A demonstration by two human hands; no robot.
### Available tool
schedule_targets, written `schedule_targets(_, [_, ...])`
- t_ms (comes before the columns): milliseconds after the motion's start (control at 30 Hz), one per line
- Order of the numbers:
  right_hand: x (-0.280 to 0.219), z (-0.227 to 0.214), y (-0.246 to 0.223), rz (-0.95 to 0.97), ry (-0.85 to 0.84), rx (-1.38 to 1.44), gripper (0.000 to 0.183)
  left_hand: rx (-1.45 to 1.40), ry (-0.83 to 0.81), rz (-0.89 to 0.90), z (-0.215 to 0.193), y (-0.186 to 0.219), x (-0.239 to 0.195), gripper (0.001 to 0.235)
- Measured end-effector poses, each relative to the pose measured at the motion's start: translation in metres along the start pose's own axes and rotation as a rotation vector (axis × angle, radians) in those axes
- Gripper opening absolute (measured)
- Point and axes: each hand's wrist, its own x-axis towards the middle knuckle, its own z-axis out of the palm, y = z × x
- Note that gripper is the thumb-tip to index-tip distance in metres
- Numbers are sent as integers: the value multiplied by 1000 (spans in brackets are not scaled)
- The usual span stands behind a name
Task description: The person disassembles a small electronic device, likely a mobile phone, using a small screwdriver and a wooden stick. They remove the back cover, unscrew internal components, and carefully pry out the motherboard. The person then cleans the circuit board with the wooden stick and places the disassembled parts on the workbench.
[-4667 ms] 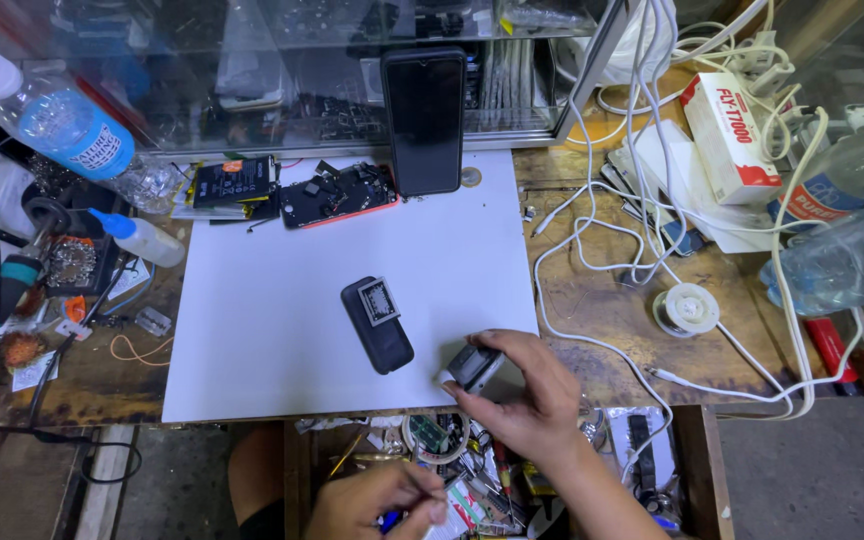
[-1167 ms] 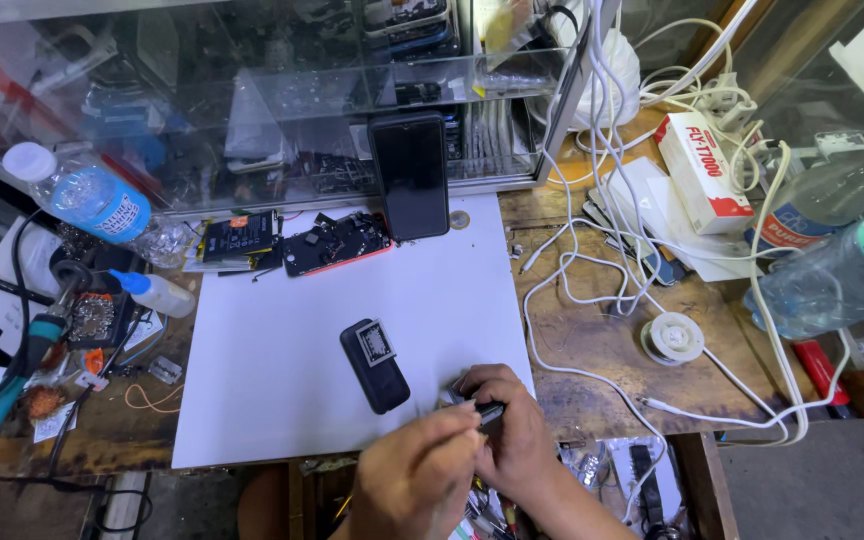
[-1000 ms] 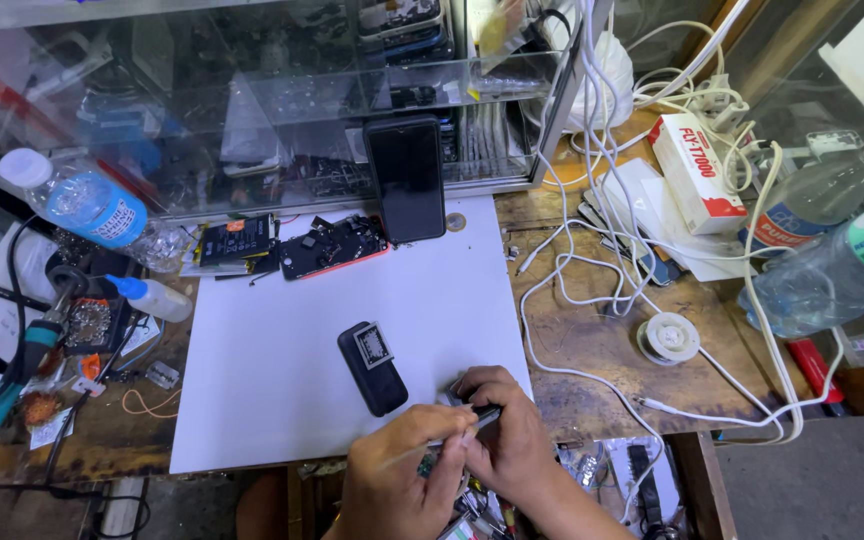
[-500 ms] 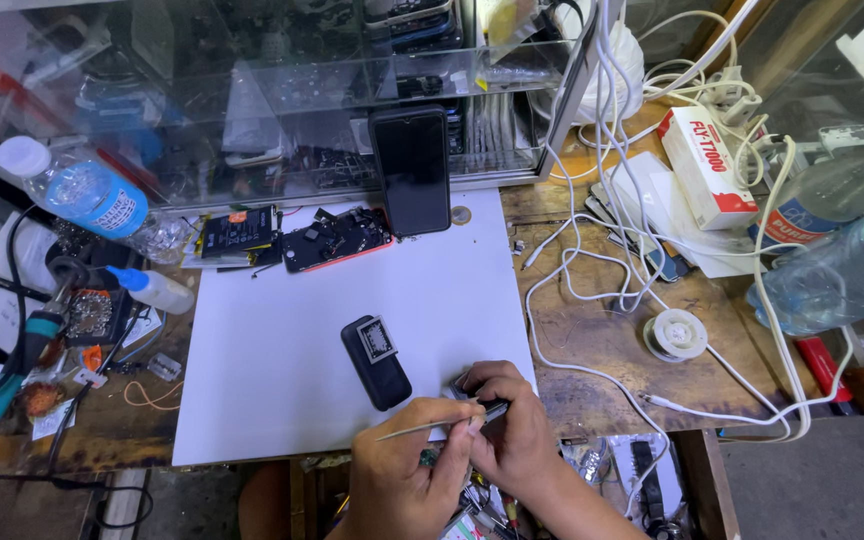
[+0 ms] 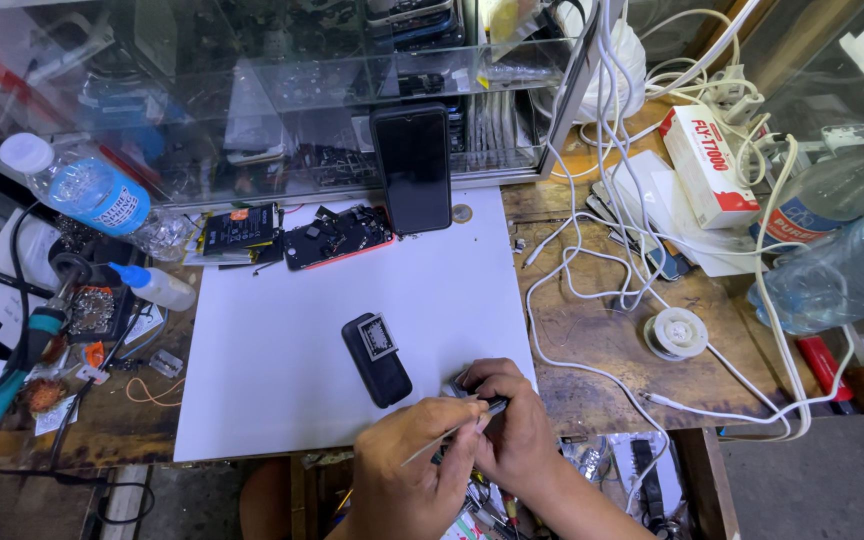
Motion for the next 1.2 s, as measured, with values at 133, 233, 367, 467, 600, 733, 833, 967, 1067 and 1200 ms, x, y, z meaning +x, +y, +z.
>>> schedule_targets(133, [1, 1, -1, 17, 11, -29, 38, 196, 16, 274, 2, 0, 1, 28])
schedule_targets(233, [0, 0, -1, 10, -2, -16, 41, 256, -2, 351, -2, 4, -2, 28])
schedule_targets(367, [0, 0, 2, 6, 5, -16, 43, 297, -19, 466, -5, 4, 0, 28])
schedule_targets(467, [-1, 0, 2, 36, 4, -35, 39, 320, -19, 527, -6, 1, 0, 27])
schedule_targets(600, [1, 0, -1, 29, 10, -54, 37, 263, 30, 422, -1, -3, 3, 19])
schedule_targets(733, [4, 0, -4, -4, 4, -84, 36, 52, 33, 82, 4, -6, 6, 18])
schedule_targets(833, [5, 0, -4, -10, 6, -91, 33, 76, 8, -8, 5, -4, 6, 17])
schedule_targets(967, [4, -2, -4, -39, -12, -79, 38, 121, -11, 166, 2, -3, 9, 21])
schedule_targets(1067, [2, -1, 0, 2, -25, -101, 35, 276, -20, 352, 0, 0, 9, 26])
schedule_targets(1200, [1, -1, 4, 34, -24, -33, 38, 410, -49, 461, -1, 8, 6, 27])
